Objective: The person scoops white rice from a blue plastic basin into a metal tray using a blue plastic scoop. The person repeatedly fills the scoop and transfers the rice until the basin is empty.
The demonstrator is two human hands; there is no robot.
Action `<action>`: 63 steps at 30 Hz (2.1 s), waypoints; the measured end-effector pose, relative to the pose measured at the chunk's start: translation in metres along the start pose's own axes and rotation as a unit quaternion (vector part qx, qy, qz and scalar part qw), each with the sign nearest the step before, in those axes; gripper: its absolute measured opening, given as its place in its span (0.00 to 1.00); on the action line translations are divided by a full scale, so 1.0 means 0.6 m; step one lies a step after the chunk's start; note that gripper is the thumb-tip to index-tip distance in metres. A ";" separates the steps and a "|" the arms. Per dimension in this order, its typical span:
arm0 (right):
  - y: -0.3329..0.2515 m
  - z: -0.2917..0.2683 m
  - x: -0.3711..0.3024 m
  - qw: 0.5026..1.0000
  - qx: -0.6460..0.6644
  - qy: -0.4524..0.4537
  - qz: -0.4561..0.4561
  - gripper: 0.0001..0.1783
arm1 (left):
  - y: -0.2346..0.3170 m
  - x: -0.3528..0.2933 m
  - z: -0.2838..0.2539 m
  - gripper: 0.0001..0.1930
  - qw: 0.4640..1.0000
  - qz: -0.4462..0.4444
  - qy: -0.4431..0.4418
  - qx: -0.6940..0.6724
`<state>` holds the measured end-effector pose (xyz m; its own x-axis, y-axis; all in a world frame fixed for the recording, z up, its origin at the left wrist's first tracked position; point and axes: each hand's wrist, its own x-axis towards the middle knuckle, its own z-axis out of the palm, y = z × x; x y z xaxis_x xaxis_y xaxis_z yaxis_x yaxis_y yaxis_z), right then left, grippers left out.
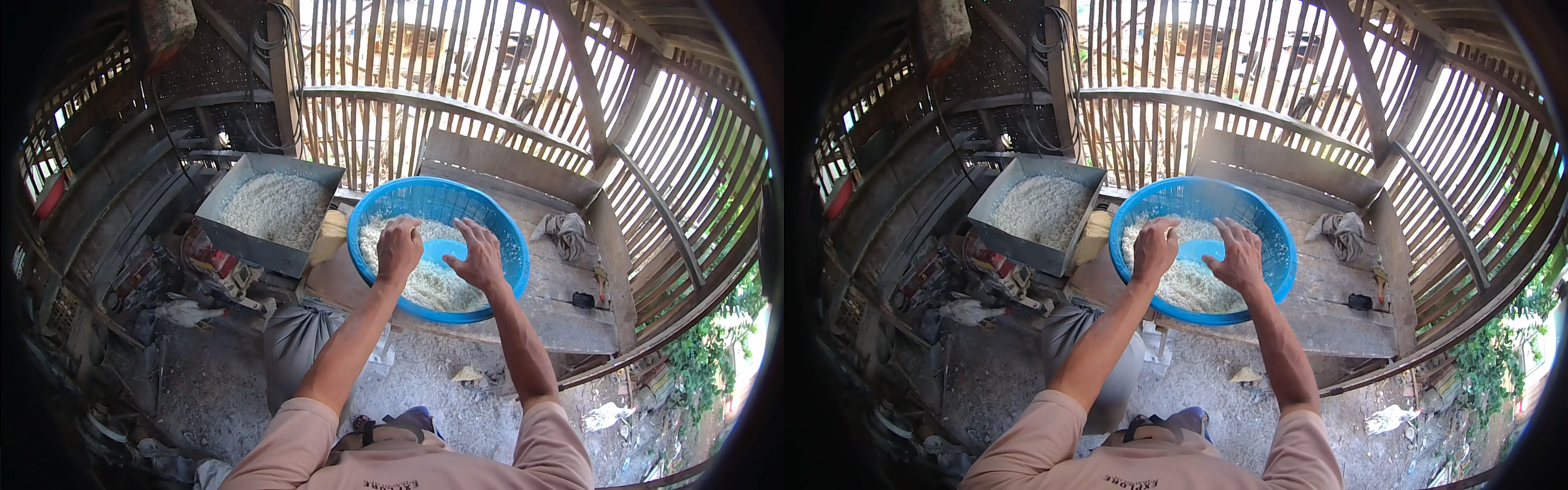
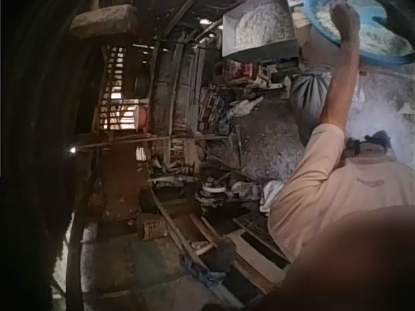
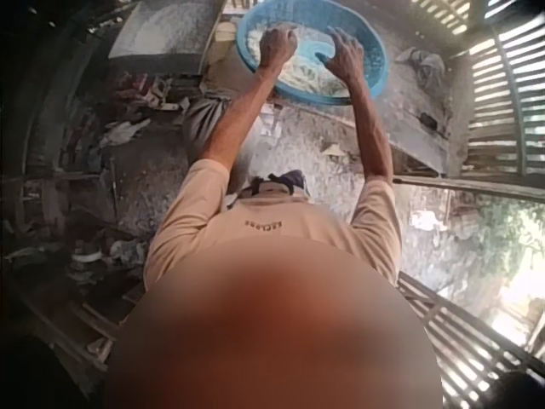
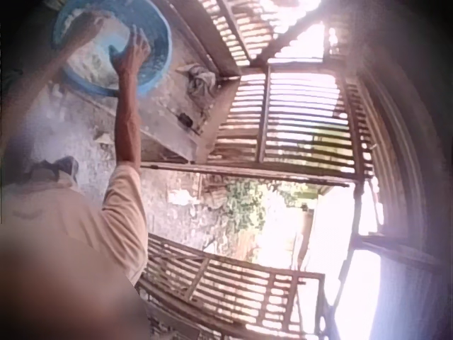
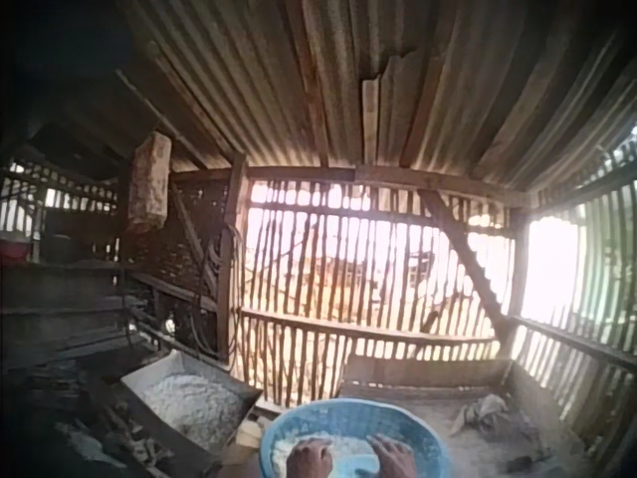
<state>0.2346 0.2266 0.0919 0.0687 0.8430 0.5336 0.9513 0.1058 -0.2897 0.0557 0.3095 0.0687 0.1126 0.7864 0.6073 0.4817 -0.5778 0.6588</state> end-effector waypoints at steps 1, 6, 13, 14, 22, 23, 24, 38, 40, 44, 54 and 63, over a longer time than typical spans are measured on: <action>0.016 0.014 0.001 1.000 -0.017 -0.014 0.005 0.20 | 0.000 -0.001 0.001 0.09 1.000 0.003 -0.001 0.004; 0.053 0.052 0.009 0.995 0.035 -0.088 0.040 0.19 | 0.003 0.000 -0.003 0.06 1.000 -0.012 -0.026 0.000; 0.055 0.044 0.003 0.993 0.018 -0.105 0.054 0.19 | 0.012 0.010 -0.011 0.14 0.987 -0.130 -0.086 -0.050; 0.054 0.045 0.005 0.993 0.019 -0.104 0.050 0.19 | 0.010 0.009 -0.010 0.14 0.989 -0.118 -0.076 -0.043; 0.052 0.045 0.002 0.994 0.015 -0.100 0.031 0.18 | 0.006 -0.001 -0.002 0.06 0.999 -0.028 -0.003 -0.026; 0.050 0.043 0.003 0.995 0.006 -0.099 0.012 0.19 | 0.003 0.000 0.001 0.07 0.999 -0.016 0.009 -0.034; 0.047 0.040 0.003 0.995 -0.003 -0.099 -0.009 0.19 | -0.001 0.001 0.002 0.08 0.999 -0.005 0.021 -0.041; 0.234 0.054 0.194 0.994 -0.043 0.046 0.089 0.16 | -0.010 -0.057 -0.072 0.13 0.999 -0.036 -0.030 0.019; 0.289 0.146 0.189 0.992 0.055 -0.005 0.113 0.16 | -0.005 -0.058 -0.068 0.14 0.999 -0.032 -0.009 0.027; 0.231 0.256 0.153 0.938 0.252 -0.163 0.172 0.16 | 0.001 -0.057 -0.063 0.15 0.998 -0.055 0.000 0.024; 0.226 0.176 0.174 0.870 0.341 -0.221 0.277 0.10 | -0.014 -0.062 -0.076 0.20 0.996 -0.093 0.013 0.014; 0.229 0.089 0.151 0.739 0.459 -0.223 0.439 0.11 | -0.010 -0.101 -0.067 0.31 0.953 -0.239 0.166 -0.081</action>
<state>0.3556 0.3460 0.0580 0.2381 0.8674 -0.4370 -0.0199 -0.4455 -0.8951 0.0110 0.2566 0.0458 -0.3805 0.8712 0.3100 0.2646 -0.2187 0.9392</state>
